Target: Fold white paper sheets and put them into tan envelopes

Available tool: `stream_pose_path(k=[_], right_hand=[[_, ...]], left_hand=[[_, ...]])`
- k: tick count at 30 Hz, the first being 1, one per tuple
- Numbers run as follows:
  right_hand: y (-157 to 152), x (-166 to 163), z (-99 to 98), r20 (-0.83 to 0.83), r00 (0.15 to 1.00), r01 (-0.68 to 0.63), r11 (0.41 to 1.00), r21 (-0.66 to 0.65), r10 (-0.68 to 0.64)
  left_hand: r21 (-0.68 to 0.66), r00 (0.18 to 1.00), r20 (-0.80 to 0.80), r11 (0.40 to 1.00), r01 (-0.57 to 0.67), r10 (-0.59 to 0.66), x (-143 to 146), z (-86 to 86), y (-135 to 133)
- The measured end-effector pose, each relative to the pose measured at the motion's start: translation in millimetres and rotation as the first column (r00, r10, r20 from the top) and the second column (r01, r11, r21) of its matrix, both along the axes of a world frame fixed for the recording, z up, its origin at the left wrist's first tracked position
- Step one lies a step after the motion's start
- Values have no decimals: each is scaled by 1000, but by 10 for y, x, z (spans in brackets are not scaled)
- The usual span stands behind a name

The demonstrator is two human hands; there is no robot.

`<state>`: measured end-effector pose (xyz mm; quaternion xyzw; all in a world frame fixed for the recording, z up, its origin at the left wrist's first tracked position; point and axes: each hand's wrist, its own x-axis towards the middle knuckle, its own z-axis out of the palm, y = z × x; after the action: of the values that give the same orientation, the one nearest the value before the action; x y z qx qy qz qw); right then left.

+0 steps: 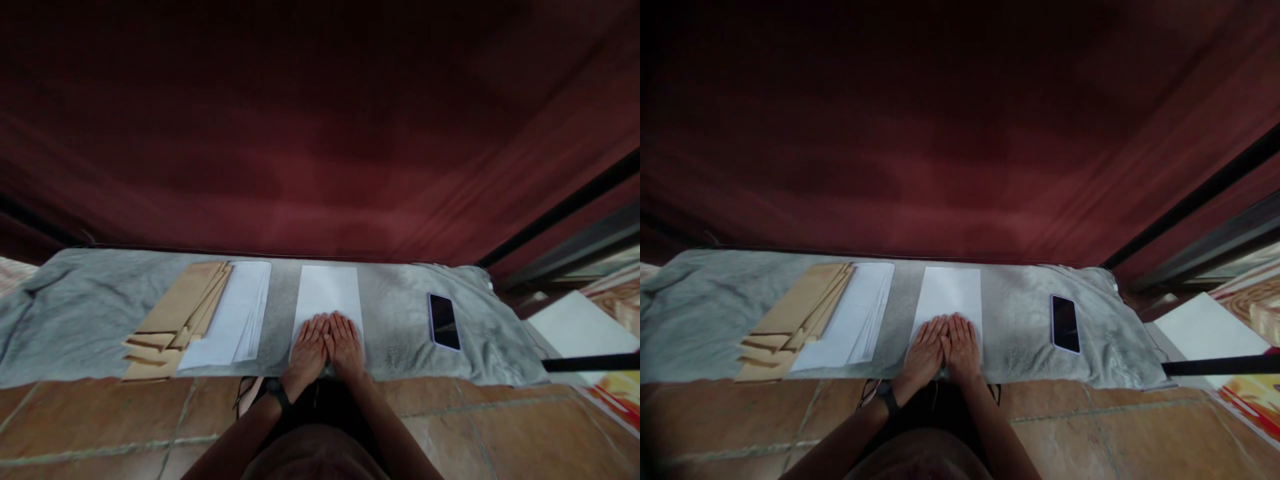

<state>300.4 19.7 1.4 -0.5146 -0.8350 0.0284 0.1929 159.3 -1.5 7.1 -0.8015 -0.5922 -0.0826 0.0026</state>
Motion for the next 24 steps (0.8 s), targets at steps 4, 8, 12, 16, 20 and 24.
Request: stream_pose_path(k=[4,8,12,16,20,24], right_hand=[[-21,192,-5,57,998,32,999,-3,-32],[-51,336,-23,69,996,59,998,-2,-58],[-71,426,-33,56,995,85,996,0,-85],[-72,502,-63,57,993,107,994,6,-108],[-78,569,-100,58,987,148,989,12,-149],[-91,608,-91,69,983,167,986,9,-167]], left_hand=[[-22,999,33,1000,-16,16,-65,70,-20],[-43,996,64,998,-53,56,-125,93,-77],[-57,993,75,995,-87,92,-163,107,-129],[-47,990,70,991,-123,126,-186,133,-164],[-49,987,70,989,-138,142,-206,153,-191],[-70,984,77,986,-154,160,-217,160,-203]])
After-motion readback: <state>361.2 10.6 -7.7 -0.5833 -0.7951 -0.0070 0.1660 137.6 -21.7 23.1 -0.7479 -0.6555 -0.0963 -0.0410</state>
